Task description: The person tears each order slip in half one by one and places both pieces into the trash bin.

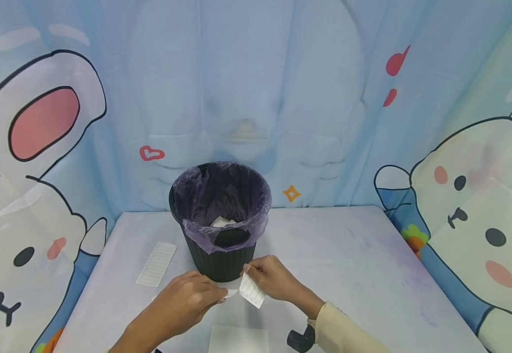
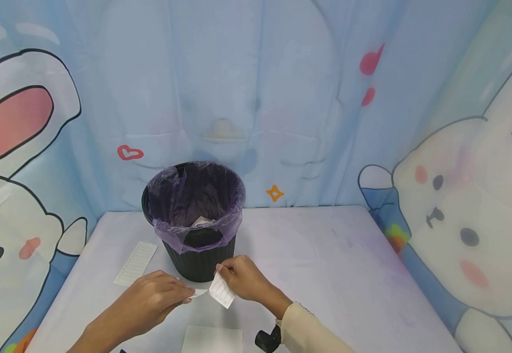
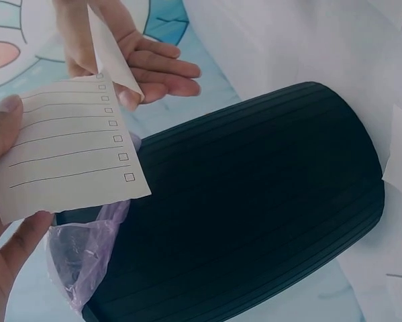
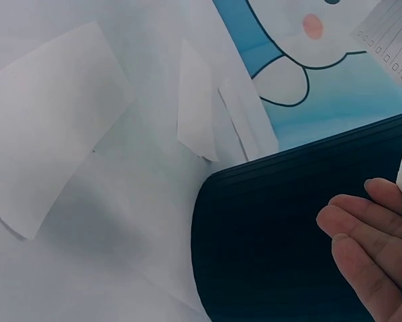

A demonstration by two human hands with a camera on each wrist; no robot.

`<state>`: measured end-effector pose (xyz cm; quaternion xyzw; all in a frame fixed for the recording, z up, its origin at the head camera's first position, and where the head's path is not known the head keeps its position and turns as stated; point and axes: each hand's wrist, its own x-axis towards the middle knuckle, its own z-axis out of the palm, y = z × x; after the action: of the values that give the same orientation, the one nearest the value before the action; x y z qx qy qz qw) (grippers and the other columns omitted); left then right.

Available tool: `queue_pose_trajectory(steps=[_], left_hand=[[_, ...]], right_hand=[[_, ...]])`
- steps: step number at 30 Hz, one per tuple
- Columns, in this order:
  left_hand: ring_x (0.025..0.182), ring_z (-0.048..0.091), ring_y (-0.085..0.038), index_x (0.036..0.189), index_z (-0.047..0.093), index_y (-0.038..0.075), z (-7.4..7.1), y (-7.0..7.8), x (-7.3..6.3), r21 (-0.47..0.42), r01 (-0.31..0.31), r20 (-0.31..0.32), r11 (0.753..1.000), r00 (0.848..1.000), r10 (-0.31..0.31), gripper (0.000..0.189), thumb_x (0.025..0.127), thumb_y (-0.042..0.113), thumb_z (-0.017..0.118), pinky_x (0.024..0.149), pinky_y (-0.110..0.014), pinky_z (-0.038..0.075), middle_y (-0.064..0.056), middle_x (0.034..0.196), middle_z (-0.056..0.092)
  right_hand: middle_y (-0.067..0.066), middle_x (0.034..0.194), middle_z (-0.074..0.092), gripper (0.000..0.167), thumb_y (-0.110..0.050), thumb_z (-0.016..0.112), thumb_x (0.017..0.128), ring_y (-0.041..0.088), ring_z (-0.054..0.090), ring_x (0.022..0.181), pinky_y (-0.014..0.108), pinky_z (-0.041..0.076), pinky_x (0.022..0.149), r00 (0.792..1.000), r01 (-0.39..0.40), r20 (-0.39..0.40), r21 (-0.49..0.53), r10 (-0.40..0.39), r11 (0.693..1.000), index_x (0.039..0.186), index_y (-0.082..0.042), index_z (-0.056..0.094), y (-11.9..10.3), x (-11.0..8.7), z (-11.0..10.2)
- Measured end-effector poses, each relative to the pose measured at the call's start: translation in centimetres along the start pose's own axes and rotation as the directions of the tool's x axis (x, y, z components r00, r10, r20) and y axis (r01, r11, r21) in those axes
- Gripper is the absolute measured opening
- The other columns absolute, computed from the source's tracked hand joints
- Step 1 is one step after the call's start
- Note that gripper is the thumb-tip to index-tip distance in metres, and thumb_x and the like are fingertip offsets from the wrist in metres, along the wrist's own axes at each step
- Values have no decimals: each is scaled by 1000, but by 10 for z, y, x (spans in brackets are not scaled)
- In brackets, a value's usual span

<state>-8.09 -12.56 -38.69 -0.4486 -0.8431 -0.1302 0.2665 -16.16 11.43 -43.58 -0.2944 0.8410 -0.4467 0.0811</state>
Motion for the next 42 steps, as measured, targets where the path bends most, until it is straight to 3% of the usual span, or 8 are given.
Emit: queue_pose_trajectory(steps=[24, 32, 42], left_hand=[[83, 69, -3, 96, 78, 16, 1, -3, 2, -15, -27, -17, 1000, 999, 27, 17, 80, 14, 84, 74, -19, 52, 10, 91, 76], [83, 69, -3, 96, 78, 17, 0, -4, 2, -23, -25, -21, 999, 999, 24, 17, 80, 14, 83, 73, -17, 51, 11, 92, 76], [82, 69, -3, 98, 78, 17, -1, -5, 1, -36, -13, -8, 999, 1000, 12, 18, 81, 14, 82, 73, -17, 52, 11, 92, 76]], right_hand=[[-1, 64, 66, 28, -11, 56, 103, 2, 54, 50, 18, 44, 45, 999, -12, -37, -56, 10, 998, 85, -2, 75, 9, 2, -4], [14, 90, 76, 27, -10, 55, 103, 5, 63, 63, 20, 52, 55, 999, -26, -42, -58, 23, 998, 89, -1, 76, 13, 3, -5], [9, 85, 76, 26, -11, 56, 103, 3, 61, 61, 21, 51, 52, 998, -18, -67, -69, 14, 997, 94, 2, 77, 13, -2, -10]])
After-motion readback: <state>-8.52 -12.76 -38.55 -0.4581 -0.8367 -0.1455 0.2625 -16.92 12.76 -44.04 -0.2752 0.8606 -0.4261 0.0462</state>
